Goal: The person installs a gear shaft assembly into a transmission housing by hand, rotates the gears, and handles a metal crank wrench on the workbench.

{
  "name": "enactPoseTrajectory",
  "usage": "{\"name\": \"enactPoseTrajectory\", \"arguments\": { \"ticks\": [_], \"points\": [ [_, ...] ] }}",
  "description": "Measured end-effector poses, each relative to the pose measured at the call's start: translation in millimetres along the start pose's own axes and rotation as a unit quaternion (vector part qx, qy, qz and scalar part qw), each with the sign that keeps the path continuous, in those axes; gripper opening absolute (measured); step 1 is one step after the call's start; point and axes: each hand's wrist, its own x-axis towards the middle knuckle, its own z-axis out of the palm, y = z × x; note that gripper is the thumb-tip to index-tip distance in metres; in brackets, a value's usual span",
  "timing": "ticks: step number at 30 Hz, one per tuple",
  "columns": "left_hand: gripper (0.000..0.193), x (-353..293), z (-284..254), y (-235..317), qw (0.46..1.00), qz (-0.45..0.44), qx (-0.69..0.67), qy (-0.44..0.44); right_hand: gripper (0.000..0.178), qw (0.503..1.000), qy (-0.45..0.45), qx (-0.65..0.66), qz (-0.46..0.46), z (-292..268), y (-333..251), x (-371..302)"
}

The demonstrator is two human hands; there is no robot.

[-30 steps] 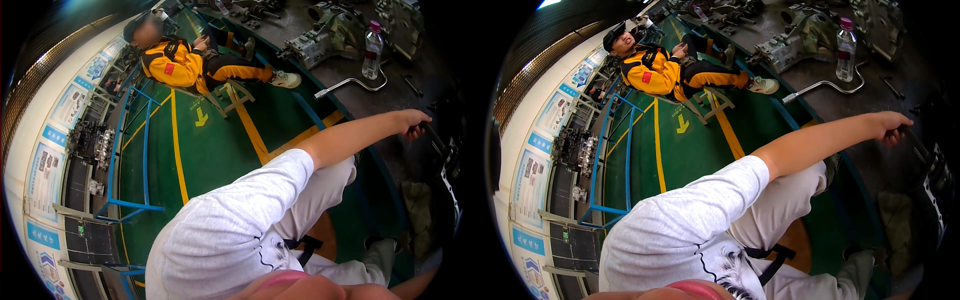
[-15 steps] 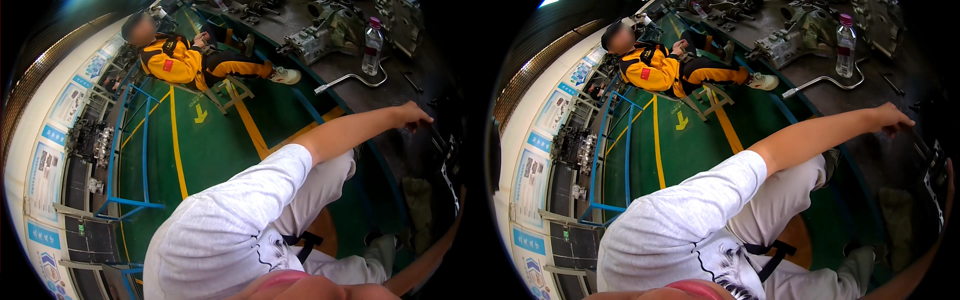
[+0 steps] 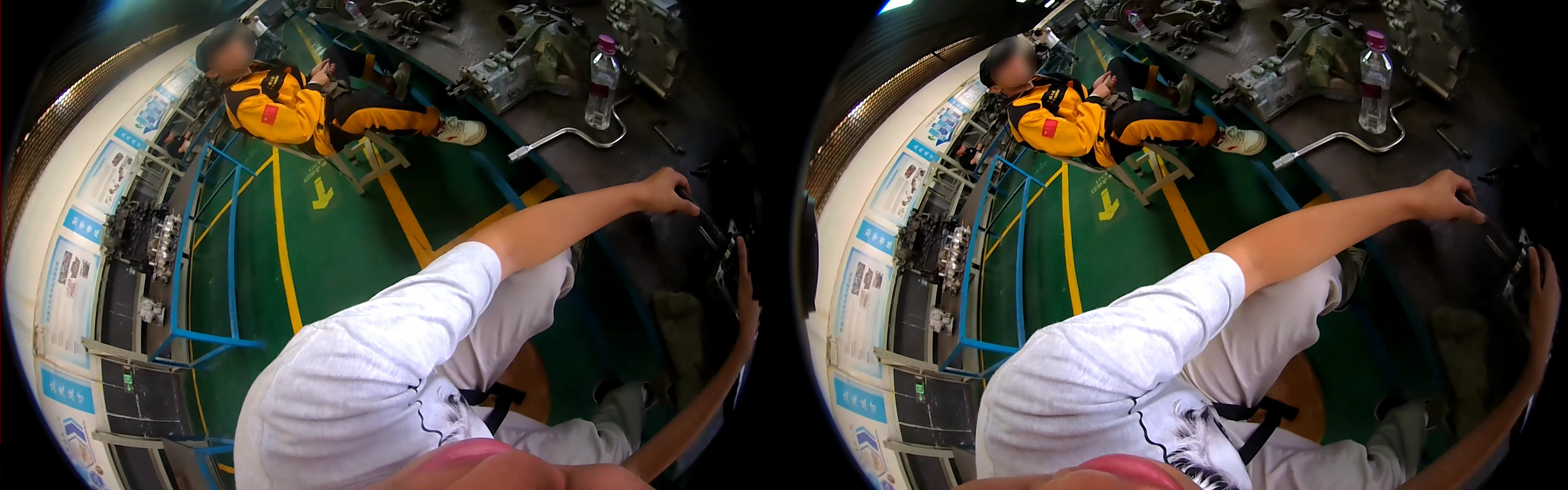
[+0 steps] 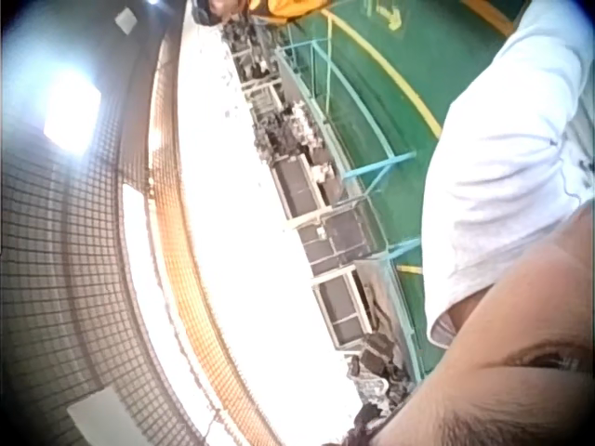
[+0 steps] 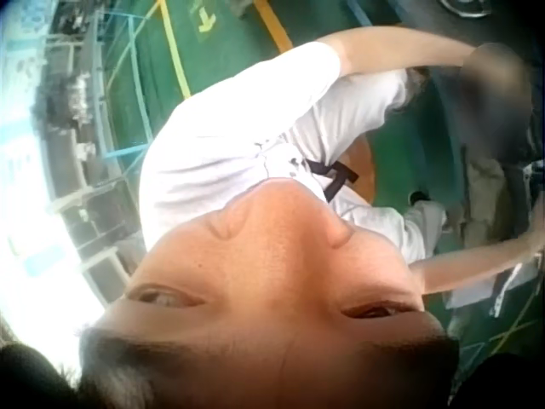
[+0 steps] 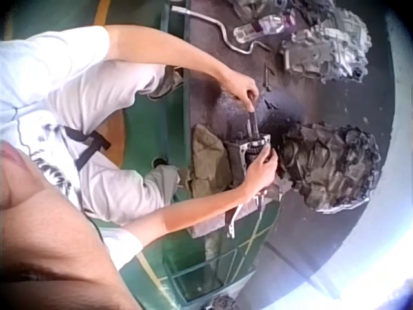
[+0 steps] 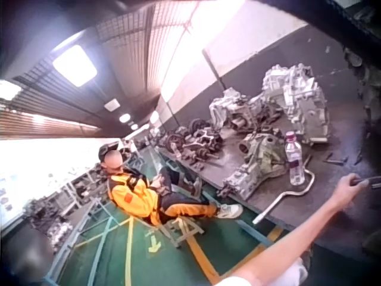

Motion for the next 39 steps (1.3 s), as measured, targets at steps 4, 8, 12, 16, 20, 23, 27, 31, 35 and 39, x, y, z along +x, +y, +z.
{"name": "enactPoseTrajectory", "arguments": {
  "ticks": [4, 8, 12, 16, 20, 23, 27, 31, 35, 39],
  "points": [
    [0.031, -0.2, 2.3, 1.9, 0.991, -0.104, -0.090, -0.005, 0.050, 0.971, 0.103, 0.209, 0.055, -5.0, -43.6, 0.2],
    [0.025, 5.9, -3.5, 5.3, 0.946, -0.232, -0.225, -0.001, 0.045, 0.975, 0.116, 0.187, 0.038, -30.0, -74.5, 0.7],
    [0.024, 3.7, 8.4, 10.0, 0.943, -0.253, -0.217, 0.018, 0.040, 0.974, 0.118, 0.190, 0.030, -29.6, -76.8, -1.5],
    [0.027, 0.2, 19.7, 13.5, 0.950, -0.232, -0.204, 0.042, 0.039, 0.976, 0.119, 0.182, 0.031, -33.0, -73.1, -6.3],
    [0.030, 5.5, 16.4, 6.7, 0.944, -0.249, -0.215, 0.031, 0.040, 0.980, 0.114, 0.157, 0.041, -36.3, -75.6, -8.6],
    [0.031, 11.0, -4.4, -9.3, 0.894, -0.280, -0.349, -0.012, 0.044, 0.980, 0.092, 0.166, 0.053, -41.2, -92.2, 6.2],
    [0.033, 2.5, 14.6, 1.5, 0.953, -0.234, -0.187, 0.045, 0.046, 0.987, 0.055, 0.129, 0.081, -54.4, -86.1, -7.0],
    [0.035, -0.1, 7.7, -3.2, 0.973, -0.168, -0.152, 0.049, 0.042, 0.989, 0.017, 0.092, 0.114, -66.7, -94.0, -5.1],
    [0.027, 1.7, 10.5, -3.6, 0.967, -0.170, -0.168, 0.085, 0.037, 0.991, 0.061, 0.116, 0.030, -63.2, -68.9, -10.3],
    [0.022, 6.0, 0.8, -12.4, 0.965, -0.125, -0.129, 0.189, 0.029, 0.990, 0.045, 0.125, -0.042, -43.6, -33.2, -5.9]
  ]
}}
